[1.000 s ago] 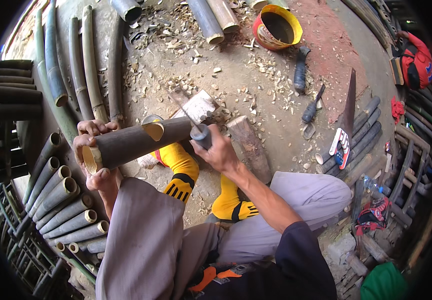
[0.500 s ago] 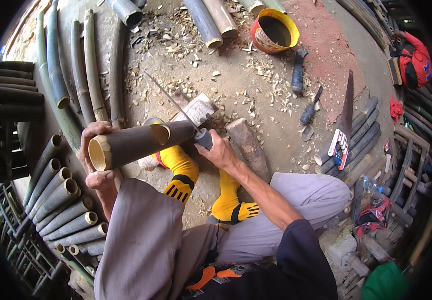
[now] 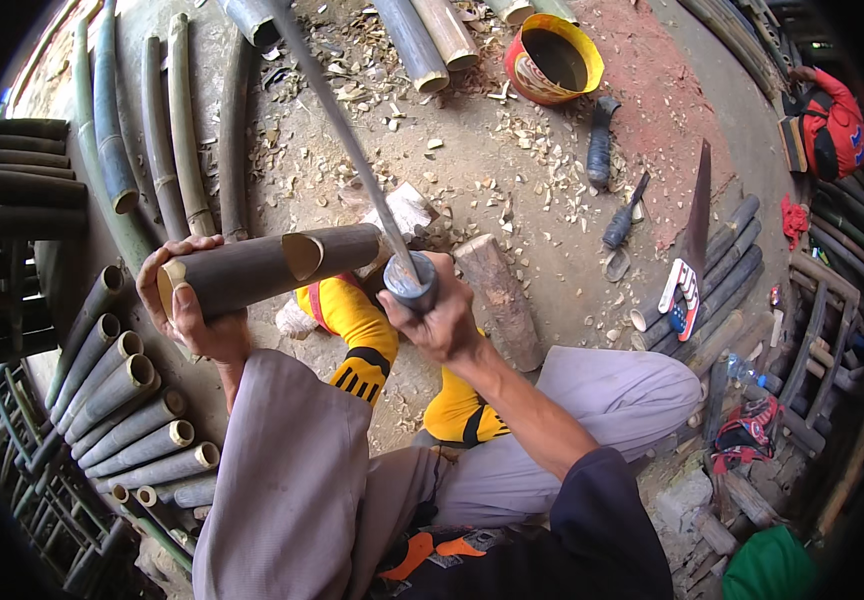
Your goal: The person measures sections of bamboo using a tape measure and marks them before cutting them with a saw and a large knife.
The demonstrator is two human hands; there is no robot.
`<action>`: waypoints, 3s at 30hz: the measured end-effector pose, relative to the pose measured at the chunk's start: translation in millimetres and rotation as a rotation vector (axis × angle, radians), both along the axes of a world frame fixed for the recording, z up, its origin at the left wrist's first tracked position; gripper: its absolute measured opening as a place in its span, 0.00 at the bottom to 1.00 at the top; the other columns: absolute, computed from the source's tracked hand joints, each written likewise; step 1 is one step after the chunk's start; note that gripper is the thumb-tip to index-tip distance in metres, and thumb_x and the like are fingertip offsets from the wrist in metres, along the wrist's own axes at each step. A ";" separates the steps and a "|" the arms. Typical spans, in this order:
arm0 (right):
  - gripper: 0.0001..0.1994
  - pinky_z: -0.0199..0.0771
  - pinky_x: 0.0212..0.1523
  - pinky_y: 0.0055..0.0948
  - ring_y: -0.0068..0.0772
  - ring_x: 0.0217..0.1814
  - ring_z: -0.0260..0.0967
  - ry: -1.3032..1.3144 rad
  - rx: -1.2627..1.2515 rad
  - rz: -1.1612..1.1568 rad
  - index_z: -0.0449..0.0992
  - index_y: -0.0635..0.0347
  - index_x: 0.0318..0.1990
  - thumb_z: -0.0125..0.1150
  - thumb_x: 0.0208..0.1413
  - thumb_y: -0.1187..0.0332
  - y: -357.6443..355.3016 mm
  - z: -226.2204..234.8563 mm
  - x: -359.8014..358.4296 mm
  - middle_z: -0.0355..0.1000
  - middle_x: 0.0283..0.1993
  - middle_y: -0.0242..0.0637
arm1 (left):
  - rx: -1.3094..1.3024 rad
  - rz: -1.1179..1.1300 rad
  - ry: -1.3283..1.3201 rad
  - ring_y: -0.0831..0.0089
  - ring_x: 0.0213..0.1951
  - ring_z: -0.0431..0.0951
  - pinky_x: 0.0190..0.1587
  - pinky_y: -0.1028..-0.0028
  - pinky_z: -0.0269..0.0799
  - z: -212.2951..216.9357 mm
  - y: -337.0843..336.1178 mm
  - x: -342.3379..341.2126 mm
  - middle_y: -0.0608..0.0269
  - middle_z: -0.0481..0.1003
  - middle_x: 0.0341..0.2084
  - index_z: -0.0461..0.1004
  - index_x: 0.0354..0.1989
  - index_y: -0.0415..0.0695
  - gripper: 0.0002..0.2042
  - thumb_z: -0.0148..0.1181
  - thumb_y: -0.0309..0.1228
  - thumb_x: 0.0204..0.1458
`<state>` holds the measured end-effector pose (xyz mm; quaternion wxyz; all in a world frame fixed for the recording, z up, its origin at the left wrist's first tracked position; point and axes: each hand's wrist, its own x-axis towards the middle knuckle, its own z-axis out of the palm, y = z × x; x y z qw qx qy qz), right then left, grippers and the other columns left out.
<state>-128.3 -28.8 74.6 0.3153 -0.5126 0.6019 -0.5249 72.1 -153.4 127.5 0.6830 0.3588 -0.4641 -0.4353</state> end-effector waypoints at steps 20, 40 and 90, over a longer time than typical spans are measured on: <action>0.22 0.71 0.22 0.29 0.28 0.20 0.72 0.046 0.702 0.117 0.68 0.65 0.41 0.63 0.53 0.53 -7.8 -31.9 -12.2 0.73 0.24 0.40 | -0.092 -0.280 -0.077 0.55 0.37 0.74 0.44 0.53 0.72 6.4 1.0 8.1 0.49 0.69 0.32 0.65 0.39 0.37 0.25 0.67 0.41 0.37; 0.22 0.74 0.28 0.33 0.34 0.27 0.75 0.019 0.241 0.020 0.68 0.64 0.42 0.63 0.53 0.53 -3.9 -2.4 -4.6 0.73 0.26 0.42 | -0.070 -0.350 -0.061 0.55 0.35 0.74 0.45 0.51 0.71 7.3 -0.4 15.1 0.50 0.69 0.30 0.66 0.37 0.37 0.24 0.64 0.39 0.34; 0.26 0.71 0.41 0.41 0.47 0.41 0.74 -0.029 0.736 0.048 0.68 0.65 0.48 0.63 0.53 0.52 42.0 -66.5 -10.8 0.74 0.37 0.51 | 0.777 0.245 0.666 0.50 0.50 0.73 0.54 0.41 0.67 -84.3 -38.3 66.9 0.49 0.73 0.45 0.68 0.49 0.41 0.21 0.49 0.44 0.54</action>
